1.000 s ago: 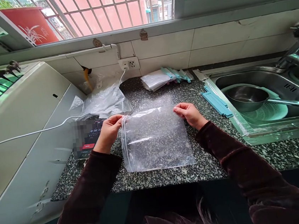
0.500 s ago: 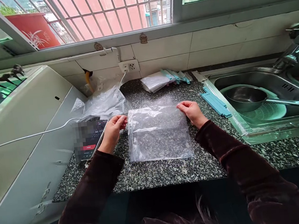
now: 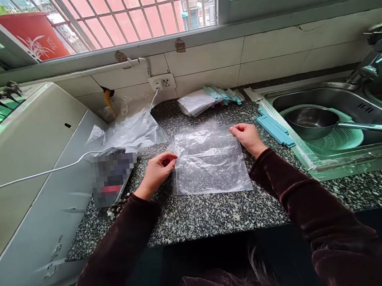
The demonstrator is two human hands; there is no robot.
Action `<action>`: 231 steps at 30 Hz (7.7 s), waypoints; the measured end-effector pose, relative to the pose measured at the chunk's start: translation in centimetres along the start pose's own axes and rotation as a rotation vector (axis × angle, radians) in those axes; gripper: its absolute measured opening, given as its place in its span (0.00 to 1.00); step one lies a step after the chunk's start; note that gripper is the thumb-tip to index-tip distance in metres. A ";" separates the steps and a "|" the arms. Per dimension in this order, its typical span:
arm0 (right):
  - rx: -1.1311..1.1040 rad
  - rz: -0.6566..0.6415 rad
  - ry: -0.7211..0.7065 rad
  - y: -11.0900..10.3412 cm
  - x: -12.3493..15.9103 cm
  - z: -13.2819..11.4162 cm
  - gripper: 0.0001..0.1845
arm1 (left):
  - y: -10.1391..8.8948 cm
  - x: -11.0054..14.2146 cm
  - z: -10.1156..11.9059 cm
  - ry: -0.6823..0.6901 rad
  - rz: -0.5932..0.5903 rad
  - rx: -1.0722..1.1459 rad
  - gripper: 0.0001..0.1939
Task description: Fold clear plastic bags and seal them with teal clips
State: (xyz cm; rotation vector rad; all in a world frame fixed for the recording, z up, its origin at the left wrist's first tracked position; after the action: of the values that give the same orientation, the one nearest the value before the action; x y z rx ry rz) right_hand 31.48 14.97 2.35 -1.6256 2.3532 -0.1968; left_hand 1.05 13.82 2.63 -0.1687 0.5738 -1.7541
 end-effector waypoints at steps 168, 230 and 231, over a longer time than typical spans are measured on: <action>0.701 -0.175 -1.307 4.3 13.3 -8.2 0.09 | 3.6 6.7 7.2 1.028 0.011 -0.732 0.13; 0.824 -0.065 -1.229 6.4 11.1 -7.3 0.07 | 1.7 3.5 4.9 0.834 0.277 -0.553 0.03; 0.830 -0.071 -1.227 6.4 11.1 -7.3 0.07 | 1.8 3.5 4.9 0.834 0.275 -0.552 0.04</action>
State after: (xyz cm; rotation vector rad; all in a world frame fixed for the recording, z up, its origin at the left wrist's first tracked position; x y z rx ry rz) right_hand 19.85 6.61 5.95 -0.9272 1.0416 -0.1044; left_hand 3.66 8.82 5.42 0.2719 1.6031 -1.3089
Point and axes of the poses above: each hand's wrist, its own x-axis away from the middle knuckle, its own y-axis out of the palm, z = x × y, the point moved 4 cm from there along -x, towards the middle knuckle
